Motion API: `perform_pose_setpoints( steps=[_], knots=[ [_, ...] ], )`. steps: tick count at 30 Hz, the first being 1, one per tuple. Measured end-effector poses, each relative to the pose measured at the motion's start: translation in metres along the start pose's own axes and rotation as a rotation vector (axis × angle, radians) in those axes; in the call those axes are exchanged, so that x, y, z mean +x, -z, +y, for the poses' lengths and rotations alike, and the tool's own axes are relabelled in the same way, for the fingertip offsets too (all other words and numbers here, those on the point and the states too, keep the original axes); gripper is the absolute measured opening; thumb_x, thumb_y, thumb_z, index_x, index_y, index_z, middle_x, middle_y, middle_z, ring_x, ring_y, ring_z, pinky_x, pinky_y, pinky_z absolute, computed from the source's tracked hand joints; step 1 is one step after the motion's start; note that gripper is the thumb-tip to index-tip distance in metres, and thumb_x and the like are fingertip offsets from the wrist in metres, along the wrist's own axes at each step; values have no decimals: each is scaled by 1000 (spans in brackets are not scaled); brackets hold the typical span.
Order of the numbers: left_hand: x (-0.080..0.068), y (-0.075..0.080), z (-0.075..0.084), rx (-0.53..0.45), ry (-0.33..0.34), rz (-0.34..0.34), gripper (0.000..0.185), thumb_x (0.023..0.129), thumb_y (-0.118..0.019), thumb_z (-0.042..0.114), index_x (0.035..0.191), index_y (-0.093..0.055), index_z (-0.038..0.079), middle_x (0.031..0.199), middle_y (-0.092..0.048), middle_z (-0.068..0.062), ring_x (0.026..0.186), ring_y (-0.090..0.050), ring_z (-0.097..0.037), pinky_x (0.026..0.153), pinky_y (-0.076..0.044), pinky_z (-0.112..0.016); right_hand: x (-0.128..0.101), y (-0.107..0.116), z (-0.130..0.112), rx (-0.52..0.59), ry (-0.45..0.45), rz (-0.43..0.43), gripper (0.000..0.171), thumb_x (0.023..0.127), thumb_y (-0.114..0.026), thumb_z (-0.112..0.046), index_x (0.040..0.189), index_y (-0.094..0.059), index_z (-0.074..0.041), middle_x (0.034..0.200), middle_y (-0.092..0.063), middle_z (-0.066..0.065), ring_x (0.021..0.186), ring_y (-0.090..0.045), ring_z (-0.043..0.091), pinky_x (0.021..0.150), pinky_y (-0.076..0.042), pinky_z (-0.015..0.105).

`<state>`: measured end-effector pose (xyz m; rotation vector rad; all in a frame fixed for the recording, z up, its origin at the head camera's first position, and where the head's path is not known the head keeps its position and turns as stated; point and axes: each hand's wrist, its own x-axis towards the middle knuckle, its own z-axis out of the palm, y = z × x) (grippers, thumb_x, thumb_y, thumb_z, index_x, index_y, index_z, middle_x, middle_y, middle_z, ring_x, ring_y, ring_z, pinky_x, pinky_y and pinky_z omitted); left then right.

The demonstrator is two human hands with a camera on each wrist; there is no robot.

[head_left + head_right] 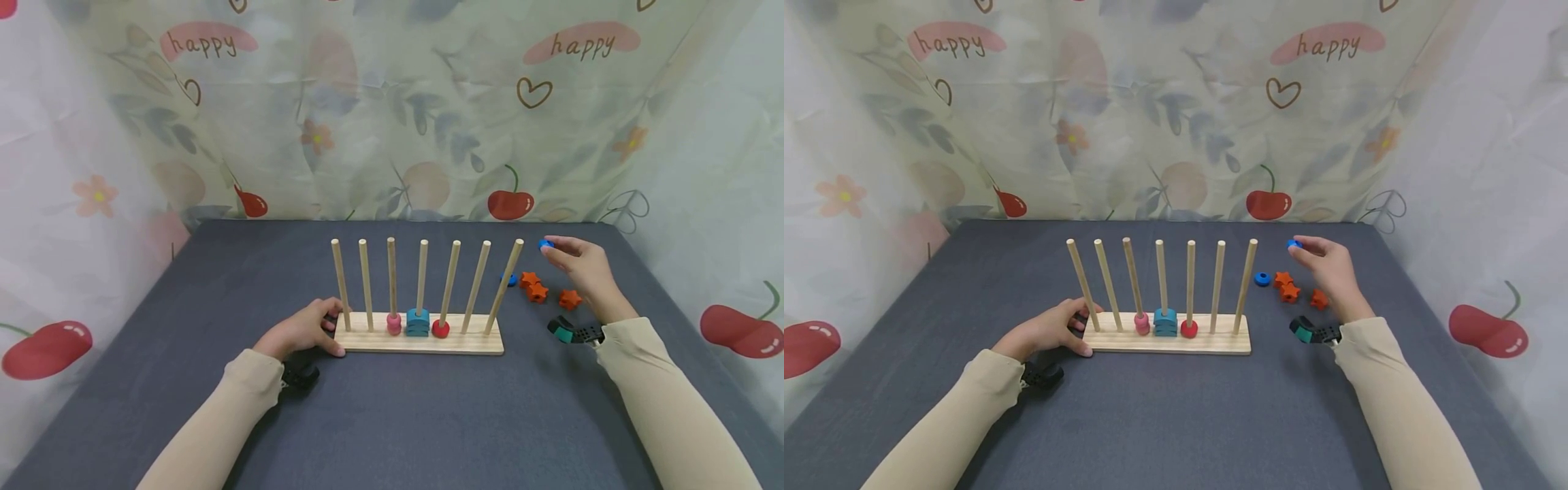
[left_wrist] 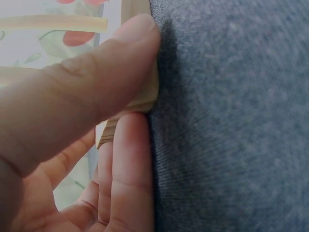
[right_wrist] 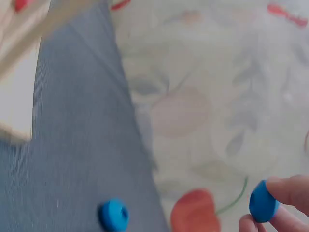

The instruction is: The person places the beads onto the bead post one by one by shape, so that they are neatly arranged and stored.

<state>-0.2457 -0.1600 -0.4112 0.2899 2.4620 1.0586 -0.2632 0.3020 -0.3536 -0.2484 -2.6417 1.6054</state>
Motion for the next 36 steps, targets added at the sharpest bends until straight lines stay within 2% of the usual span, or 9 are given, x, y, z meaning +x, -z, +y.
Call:
perform_pose_setpoints(
  steps=[4, 8, 12, 15, 18, 24, 29, 36],
  knots=[
    [0, 0, 1, 6, -2, -1, 73, 67, -88, 8, 128, -48, 5, 128, -42, -18, 112, -52, -30, 90, -47, -41, -17, -1, -17, 38, 58, 20, 64, 92, -58, -50, 141, -49, -11, 112, -54, -14, 104, -57, -2, 106, -41, 38],
    [0, 1, 1, 4, -13, -2, 72, 67, -88, 8, 127, -49, 5, 127, -42, -19, 112, -53, -31, 90, -48, -41, -35, -3, -36, 125, 124, 51, 60, 89, -62, -49, 137, -53, -13, 112, -57, -15, 104, -57, -1, 97, -45, 19],
    [0, 1, 0, 3, -21, -1, 70, 67, -88, 7, 126, -50, 6, 126, -42, -19, 111, -53, -31, 90, -48, -41, -52, -6, -55, 347, 224, 72, 51, 88, -69, -34, 132, -59, -10, 113, -58, -8, 100, -59, 4, 86, -46, 9],
    [1, 1, -1, 9, -18, 0, 71, 67, -88, 7, 127, -50, 5, 127, -42, -19, 111, -53, -31, 90, -48, -41, -65, -9, -67, 535, 326, 71, 44, 88, -70, -21, 128, -61, -5, 113, -60, -3, 97, -60, 8, 87, -47, 11],
    [1, 1, -2, 12, -13, 2, 72, 67, -88, 8, 127, -48, 4, 127, -42, -19, 112, -53, -31, 90, -48, -41, -77, -12, -79, 636, 413, 74, 39, 89, -69, -11, 126, -61, -1, 114, -60, 2, 98, -61, 11, 89, -48, 14],
    [1, 0, -3, 4, -13, 0, 73, 67, -88, 9, 128, -47, 4, 127, -41, -19, 112, -53, -31, 90, -48, -41, -101, -21, -102, 635, 496, 110, 36, 88, -69, -7, 124, -63, -2, 119, -60, 5, 103, -61, 13, 90, -48, 15],
    [1, 0, -3, 0, -10, -2, 75, 67, -88, 9, 129, -46, 4, 129, -41, -19, 112, -53, -31, 90, -47, -42, -114, -33, -114, 590, 583, 133, 33, 89, -67, -2, 121, -65, -1, 114, -62, 5, 97, -63, 13, 86, -50, 15],
    [1, 0, -2, -8, -8, -10, 74, 68, -88, 10, 129, -46, 4, 129, -40, -19, 113, -52, -32, 90, -47, -42, -120, -53, -119, 497, 666, 88, 32, 90, -65, -1, 122, -63, -2, 121, -62, 6, 101, -63, 13, 87, -50, 17]
  ],
)
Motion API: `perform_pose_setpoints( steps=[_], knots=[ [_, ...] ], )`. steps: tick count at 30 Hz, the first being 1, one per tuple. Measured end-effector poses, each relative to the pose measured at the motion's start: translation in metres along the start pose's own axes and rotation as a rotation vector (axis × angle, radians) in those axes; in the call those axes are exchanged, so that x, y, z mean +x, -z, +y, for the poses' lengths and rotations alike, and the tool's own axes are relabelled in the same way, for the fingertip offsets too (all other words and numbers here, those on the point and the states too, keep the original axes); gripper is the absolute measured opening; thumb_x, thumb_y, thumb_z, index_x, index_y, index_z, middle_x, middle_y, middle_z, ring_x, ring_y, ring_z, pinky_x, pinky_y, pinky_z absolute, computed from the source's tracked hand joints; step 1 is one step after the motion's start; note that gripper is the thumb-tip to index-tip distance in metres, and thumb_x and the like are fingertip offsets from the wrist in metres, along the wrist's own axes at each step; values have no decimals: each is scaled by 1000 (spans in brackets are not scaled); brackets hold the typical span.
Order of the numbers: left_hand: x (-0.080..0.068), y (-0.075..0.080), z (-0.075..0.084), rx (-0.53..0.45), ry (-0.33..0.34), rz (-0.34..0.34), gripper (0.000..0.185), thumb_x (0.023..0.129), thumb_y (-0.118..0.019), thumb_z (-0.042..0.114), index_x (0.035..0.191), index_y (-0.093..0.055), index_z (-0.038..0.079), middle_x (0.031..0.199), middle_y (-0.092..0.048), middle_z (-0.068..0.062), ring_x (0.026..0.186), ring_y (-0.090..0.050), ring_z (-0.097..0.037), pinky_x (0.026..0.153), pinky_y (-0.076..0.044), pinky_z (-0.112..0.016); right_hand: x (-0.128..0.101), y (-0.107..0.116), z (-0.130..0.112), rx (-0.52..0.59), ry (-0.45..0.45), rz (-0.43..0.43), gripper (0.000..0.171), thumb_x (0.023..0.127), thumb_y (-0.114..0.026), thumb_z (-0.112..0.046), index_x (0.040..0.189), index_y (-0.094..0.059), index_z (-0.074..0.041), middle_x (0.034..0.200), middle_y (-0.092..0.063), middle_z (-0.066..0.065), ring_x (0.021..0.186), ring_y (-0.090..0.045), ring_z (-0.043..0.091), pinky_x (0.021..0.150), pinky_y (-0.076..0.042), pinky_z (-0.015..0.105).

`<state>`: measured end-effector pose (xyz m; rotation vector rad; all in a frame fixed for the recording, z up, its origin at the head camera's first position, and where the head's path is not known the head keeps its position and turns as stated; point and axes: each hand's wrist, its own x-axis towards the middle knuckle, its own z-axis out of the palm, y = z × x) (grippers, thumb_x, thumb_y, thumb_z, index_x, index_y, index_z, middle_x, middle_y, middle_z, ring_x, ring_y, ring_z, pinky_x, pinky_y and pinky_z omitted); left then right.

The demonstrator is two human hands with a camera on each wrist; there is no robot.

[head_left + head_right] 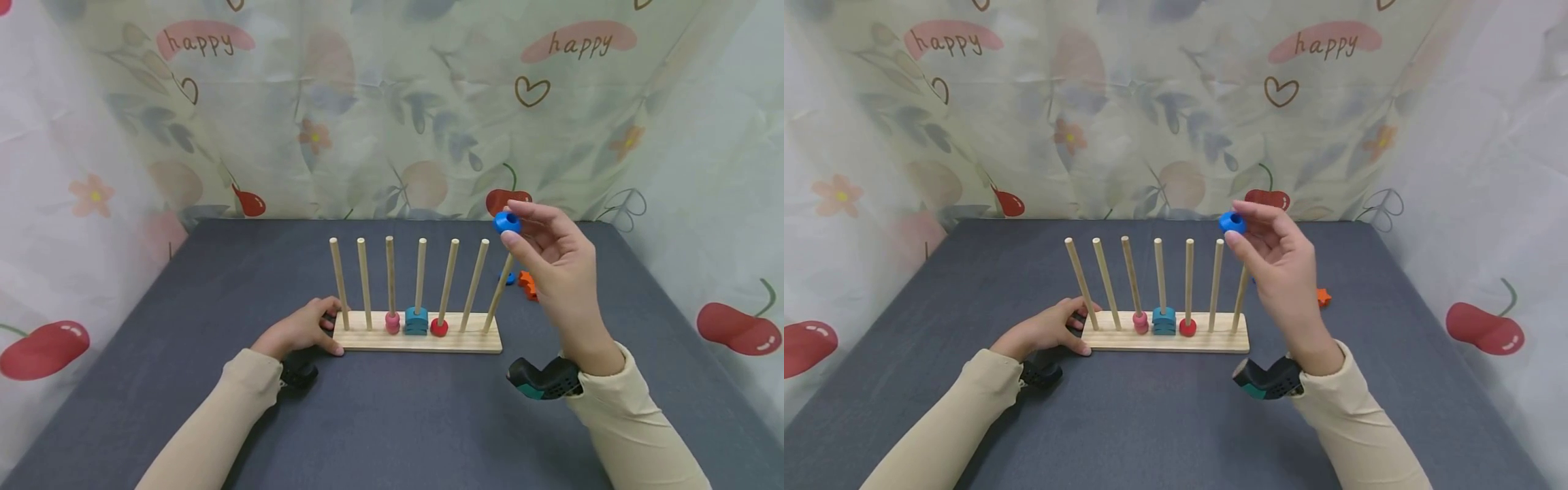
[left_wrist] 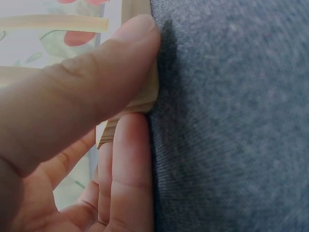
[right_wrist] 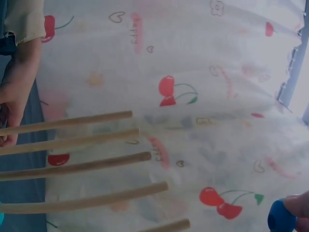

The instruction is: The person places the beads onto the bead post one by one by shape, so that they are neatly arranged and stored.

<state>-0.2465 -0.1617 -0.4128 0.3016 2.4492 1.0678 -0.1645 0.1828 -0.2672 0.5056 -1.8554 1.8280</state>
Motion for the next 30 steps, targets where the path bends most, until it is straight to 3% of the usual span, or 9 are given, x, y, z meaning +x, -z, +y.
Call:
perform_pose_setpoints(
  steps=[6, 15, 22, 30],
  knots=[
    [0, 0, 0, -8, -5, 3, 75, 68, -88, 10, 129, -46, 4, 128, -40, -19, 113, -52, -32, 90, -48, -41, -1, -14, 9, 13, 90, -60, 31, 89, -63, 6, 119, -59, 8, 119, -62, 5, 105, -63, 15, 92, -49, 21],
    [0, 0, 0, -5, -7, 3, 74, 68, -88, 9, 129, -46, 4, 128, -40, -19, 113, -52, -32, 89, -48, -41, 2, -28, 32, -182, 239, -101, 35, 86, -62, 14, 120, -60, 8, 120, -57, -1, 113, -55, 19, 102, -43, 23],
    [0, 0, 0, -3, 2, -1, 74, 68, -88, 9, 130, -46, 4, 129, -40, -19, 113, -52, -32, 90, -47, -42, 1, -31, 45, -197, 200, -126, 34, 87, -63, 11, 121, -60, 7, 121, -57, 16, 112, -53, 16, 101, -42, 21],
    [-1, 1, 0, -3, -9, 0, 74, 68, -88, 9, 130, -46, 4, 128, -40, -19, 113, -52, -32, 90, -48, -41, 1, -32, 52, -163, 49, -131, 40, 90, -63, 5, 129, -52, 6, 124, -57, 15, 108, -55, 13, 96, -44, 17]
  ],
)
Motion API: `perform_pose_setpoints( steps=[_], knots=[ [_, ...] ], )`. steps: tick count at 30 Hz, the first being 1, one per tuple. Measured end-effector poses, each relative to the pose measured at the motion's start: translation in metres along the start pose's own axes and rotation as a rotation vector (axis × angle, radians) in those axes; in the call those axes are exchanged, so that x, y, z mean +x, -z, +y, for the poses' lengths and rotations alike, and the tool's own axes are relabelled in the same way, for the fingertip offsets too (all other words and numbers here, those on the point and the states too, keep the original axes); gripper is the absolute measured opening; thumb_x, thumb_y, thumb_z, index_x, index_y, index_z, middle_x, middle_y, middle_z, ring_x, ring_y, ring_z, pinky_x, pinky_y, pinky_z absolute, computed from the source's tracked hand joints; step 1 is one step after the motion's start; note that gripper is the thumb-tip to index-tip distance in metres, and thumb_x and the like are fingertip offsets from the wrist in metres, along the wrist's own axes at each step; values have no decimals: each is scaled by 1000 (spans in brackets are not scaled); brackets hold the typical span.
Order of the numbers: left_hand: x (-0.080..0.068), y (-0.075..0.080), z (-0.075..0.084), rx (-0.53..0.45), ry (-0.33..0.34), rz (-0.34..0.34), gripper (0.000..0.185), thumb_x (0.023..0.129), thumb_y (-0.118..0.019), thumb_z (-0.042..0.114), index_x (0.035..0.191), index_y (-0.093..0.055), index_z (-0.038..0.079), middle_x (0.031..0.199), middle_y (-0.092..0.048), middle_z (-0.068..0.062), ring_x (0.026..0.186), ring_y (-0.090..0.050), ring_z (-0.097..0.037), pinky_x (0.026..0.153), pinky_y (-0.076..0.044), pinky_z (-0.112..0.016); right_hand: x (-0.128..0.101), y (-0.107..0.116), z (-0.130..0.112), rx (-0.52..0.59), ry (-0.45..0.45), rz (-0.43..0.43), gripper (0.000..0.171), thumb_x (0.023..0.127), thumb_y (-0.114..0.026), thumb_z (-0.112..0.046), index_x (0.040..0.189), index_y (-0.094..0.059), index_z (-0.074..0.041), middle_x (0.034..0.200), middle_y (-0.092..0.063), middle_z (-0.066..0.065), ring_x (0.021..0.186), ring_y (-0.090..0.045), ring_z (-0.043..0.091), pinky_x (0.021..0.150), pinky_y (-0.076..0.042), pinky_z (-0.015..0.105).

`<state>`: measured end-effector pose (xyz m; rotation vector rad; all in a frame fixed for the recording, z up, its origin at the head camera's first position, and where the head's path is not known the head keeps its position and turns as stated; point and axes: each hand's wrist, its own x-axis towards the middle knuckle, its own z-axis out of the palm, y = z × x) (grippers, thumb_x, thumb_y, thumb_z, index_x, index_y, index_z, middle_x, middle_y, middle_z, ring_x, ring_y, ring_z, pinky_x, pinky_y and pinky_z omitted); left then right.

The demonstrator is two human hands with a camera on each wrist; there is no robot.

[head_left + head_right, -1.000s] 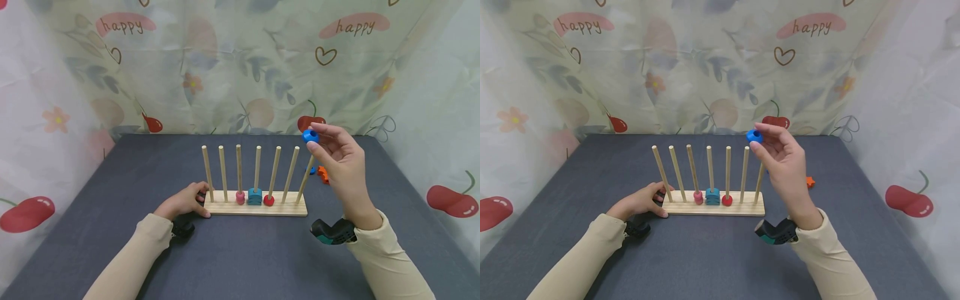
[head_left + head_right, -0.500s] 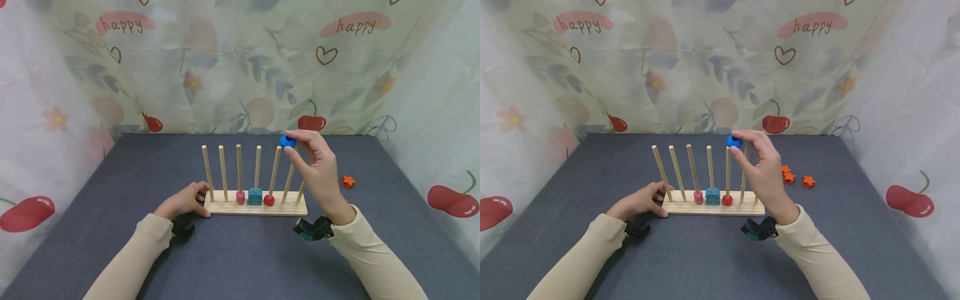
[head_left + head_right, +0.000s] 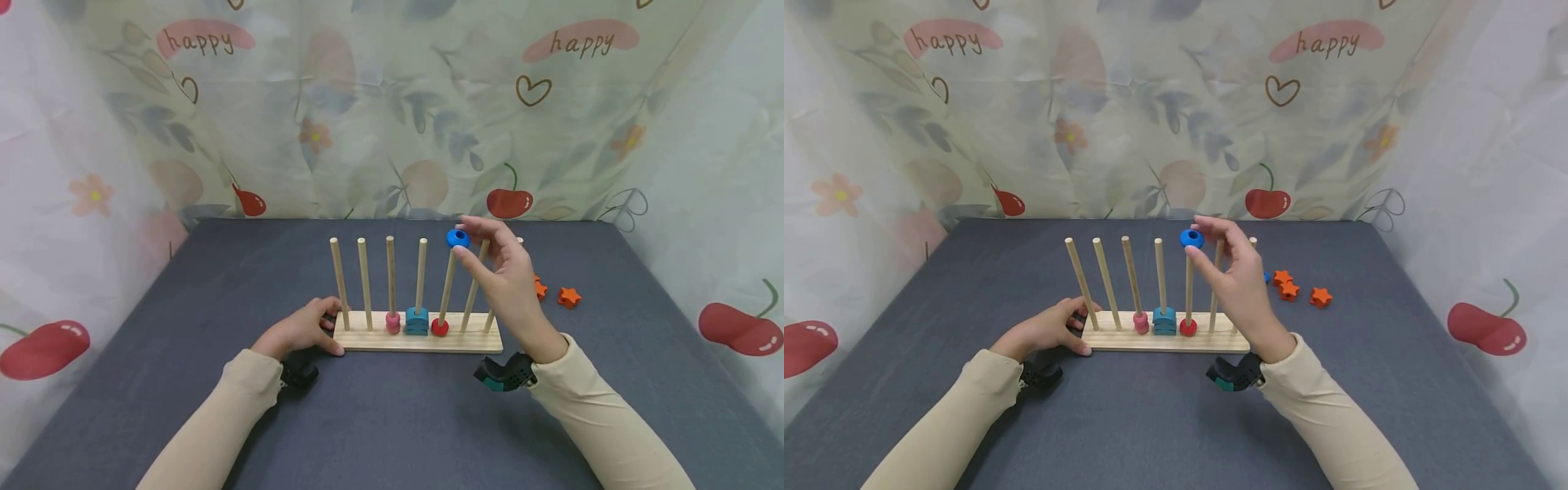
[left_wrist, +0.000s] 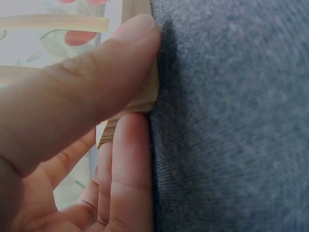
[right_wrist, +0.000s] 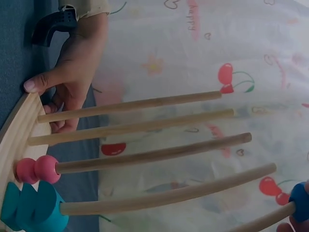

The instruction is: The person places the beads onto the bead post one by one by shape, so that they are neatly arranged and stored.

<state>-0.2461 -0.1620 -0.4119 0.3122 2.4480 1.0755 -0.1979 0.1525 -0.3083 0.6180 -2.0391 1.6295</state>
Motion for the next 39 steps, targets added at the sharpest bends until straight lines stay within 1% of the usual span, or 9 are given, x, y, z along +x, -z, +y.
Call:
perform_pose_setpoints(
  steps=[4, 10, 16, 22, 25, 29, 32, 35, 39],
  knots=[
    [-1, 0, 0, 2, -2, 4, 74, 68, -88, 9, 130, -46, 3, 127, -40, -19, 113, -53, -32, 90, -48, -42, 0, -2, 4, 51, -59, -2, 45, 90, -62, 5, 133, -48, 5, 120, -58, 11, 103, -55, 14, 88, -46, 16],
    [-2, 0, 1, 11, -7, 8, 73, 68, -88, 9, 128, -47, 3, 125, -41, -19, 112, -53, -32, 90, -47, -42, -4, -5, 11, 77, -104, -12, 50, 90, -62, 5, 136, -43, 3, 117, -55, 4, 102, -57, 12, 89, -49, 17],
    [-1, 0, 2, 3, -5, 10, 71, 68, -88, 8, 127, -48, 4, 124, -41, -18, 111, -53, -31, 90, -47, -41, -11, -5, 18, 44, -152, -44, 50, 91, -64, 0, 136, -43, 3, 119, -52, 9, 103, -56, 12, 91, -48, 16],
    [0, 0, -1, 7, -3, 8, 72, 68, -88, 9, 127, -48, 4, 124, -41, -18, 111, -53, -31, 90, -47, -41, -21, -3, 29, -28, -214, -114, 47, 93, -65, -9, 134, -44, -1, 124, -54, 13, 107, -56, 16, 92, -45, 15],
    [0, 0, -2, 14, -7, 7, 73, 68, -88, 9, 127, -47, 3, 125, -41, -19, 112, -54, -32, 90, -48, -41, -27, -3, 36, -70, -247, -148, 46, 93, -65, -12, 133, -44, -2, 124, -55, 13, 108, -55, 18, 93, -45, 19],
    [0, 0, -2, 15, -7, 9, 73, 67, -88, 9, 127, -47, 3, 125, -41, -19, 112, -54, -32, 90, -48, -42, -36, -4, 45, -108, -289, -180, 45, 92, -66, -14, 131, -45, -4, 124, -54, 13, 111, -55, 23, 98, -46, 36],
    [-1, -1, -2, 11, -4, 11, 72, 68, -88, 9, 127, -48, 3, 124, -41, -18, 111, -53, -31, 90, -48, -41, -43, -5, 51, -139, -314, -195, 44, 91, -67, -13, 129, -46, -4, 124, -54, 15, 113, -55, 28, 99, -45, 48],
    [-1, -1, -1, 4, -3, 11, 71, 68, -88, 8, 127, -48, 4, 124, -41, -18, 111, -53, -31, 90, -47, -41, -50, -6, 57, -166, -337, -205, 43, 91, -67, -12, 127, -47, -3, 125, -54, 17, 114, -56, 31, 99, -44, 51],
    [-1, -1, 0, 1, -9, 12, 70, 68, -87, 8, 126, -49, 4, 122, -41, -18, 109, -53, -31, 88, -47, -40, -57, -8, 66, -170, -365, -220, 43, 90, -68, -12, 126, -48, -2, 125, -55, 18, 114, -56, 33, 101, -43, 51]
  ],
)
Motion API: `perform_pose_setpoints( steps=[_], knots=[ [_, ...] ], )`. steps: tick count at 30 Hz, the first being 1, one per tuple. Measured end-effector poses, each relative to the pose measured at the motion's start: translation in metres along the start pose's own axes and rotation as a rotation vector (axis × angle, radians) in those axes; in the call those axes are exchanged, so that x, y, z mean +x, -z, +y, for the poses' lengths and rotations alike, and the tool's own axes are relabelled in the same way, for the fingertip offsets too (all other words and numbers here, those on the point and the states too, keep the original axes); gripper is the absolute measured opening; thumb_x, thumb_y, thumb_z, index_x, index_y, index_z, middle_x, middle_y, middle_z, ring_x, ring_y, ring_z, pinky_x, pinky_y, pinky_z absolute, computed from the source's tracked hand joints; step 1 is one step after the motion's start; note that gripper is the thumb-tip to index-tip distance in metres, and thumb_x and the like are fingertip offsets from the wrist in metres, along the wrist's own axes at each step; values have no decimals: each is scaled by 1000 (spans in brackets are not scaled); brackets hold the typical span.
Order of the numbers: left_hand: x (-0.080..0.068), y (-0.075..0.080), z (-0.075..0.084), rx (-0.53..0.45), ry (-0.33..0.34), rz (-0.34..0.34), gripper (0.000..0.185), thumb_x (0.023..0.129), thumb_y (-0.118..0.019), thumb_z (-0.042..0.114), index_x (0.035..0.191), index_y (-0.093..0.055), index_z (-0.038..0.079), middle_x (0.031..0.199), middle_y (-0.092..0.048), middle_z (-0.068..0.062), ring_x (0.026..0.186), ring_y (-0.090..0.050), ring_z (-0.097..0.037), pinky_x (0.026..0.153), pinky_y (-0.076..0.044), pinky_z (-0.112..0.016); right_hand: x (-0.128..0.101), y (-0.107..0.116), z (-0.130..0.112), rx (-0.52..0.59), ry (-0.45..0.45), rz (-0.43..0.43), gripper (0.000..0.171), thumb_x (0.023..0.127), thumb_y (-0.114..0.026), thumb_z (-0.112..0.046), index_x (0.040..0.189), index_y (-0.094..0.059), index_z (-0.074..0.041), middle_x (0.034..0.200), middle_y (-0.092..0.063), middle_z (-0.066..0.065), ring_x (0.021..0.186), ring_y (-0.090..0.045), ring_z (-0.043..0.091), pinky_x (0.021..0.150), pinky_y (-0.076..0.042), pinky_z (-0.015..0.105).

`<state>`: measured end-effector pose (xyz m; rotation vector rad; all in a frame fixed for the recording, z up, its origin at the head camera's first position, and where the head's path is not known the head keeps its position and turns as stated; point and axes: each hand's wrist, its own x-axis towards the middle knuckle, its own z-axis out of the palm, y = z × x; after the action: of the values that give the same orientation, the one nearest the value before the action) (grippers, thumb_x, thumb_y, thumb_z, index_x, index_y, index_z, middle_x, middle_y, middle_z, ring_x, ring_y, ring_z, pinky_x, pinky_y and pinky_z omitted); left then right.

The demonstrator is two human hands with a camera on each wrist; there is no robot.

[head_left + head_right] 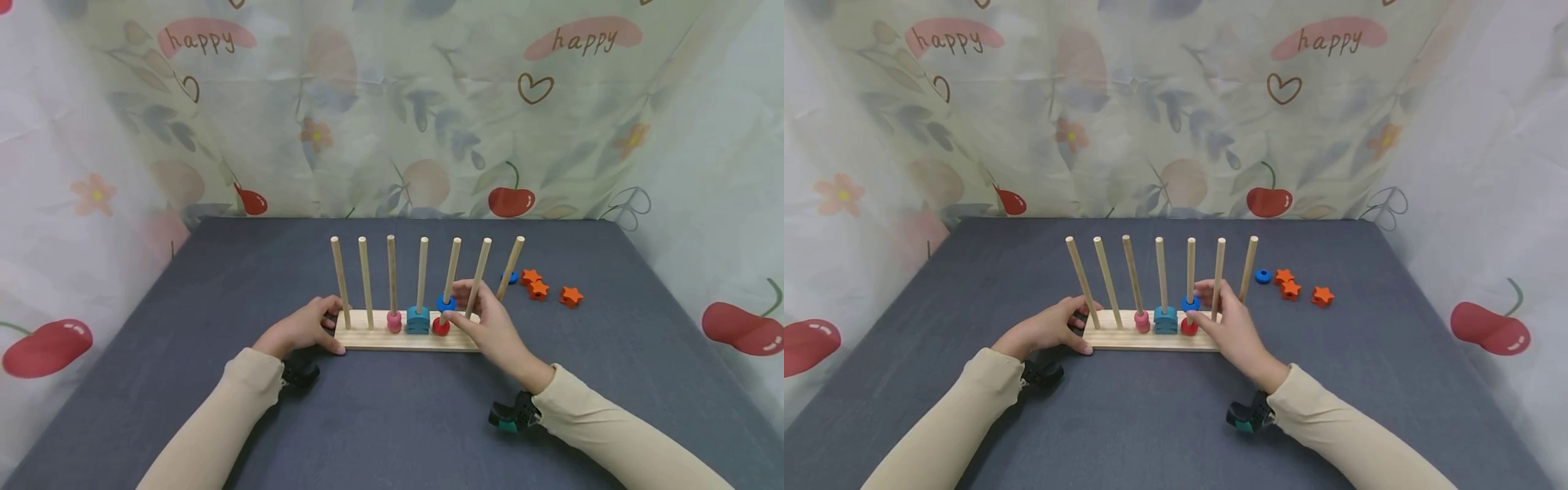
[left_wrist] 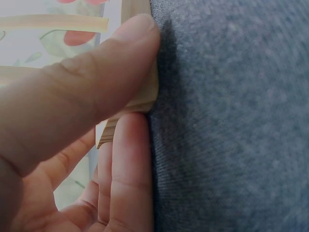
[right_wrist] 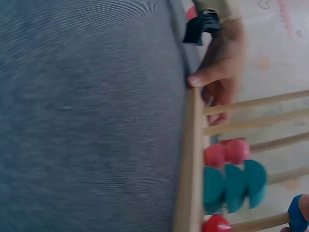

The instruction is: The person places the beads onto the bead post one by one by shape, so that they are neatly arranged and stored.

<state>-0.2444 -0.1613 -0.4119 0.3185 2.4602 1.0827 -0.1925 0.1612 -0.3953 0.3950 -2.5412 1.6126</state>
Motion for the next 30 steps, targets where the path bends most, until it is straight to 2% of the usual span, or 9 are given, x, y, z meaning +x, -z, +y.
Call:
perform_pose_setpoints(
  steps=[8, 15, 30],
  knots=[
    [-2, 0, 1, -1, -10, -4, 69, 69, -87, 7, 126, -49, 4, 122, -41, -18, 108, -53, -31, 88, -47, -40, -3, -9, 19, -2, -81, -40, 42, 90, -68, -7, 126, -47, -1, 122, -57, 18, 115, -55, 32, 103, -42, 50],
    [-1, 0, 1, -1, 1, 0, 70, 69, -87, 8, 127, -48, 4, 124, -41, -18, 110, -52, -31, 89, -47, -41, -2, -13, 24, -9, -149, -56, 43, 89, -68, -4, 126, -47, -1, 122, -57, 19, 115, -56, 34, 102, -43, 48],
    [-1, 1, 0, 5, -16, -4, 72, 68, -87, 8, 128, -47, 3, 125, -41, -19, 111, -53, -32, 89, -48, -41, 1, -10, 26, -35, -178, -98, 42, 91, -67, -11, 127, -49, 0, 123, -59, 20, 114, -58, 34, 99, -45, 49]
  ],
)
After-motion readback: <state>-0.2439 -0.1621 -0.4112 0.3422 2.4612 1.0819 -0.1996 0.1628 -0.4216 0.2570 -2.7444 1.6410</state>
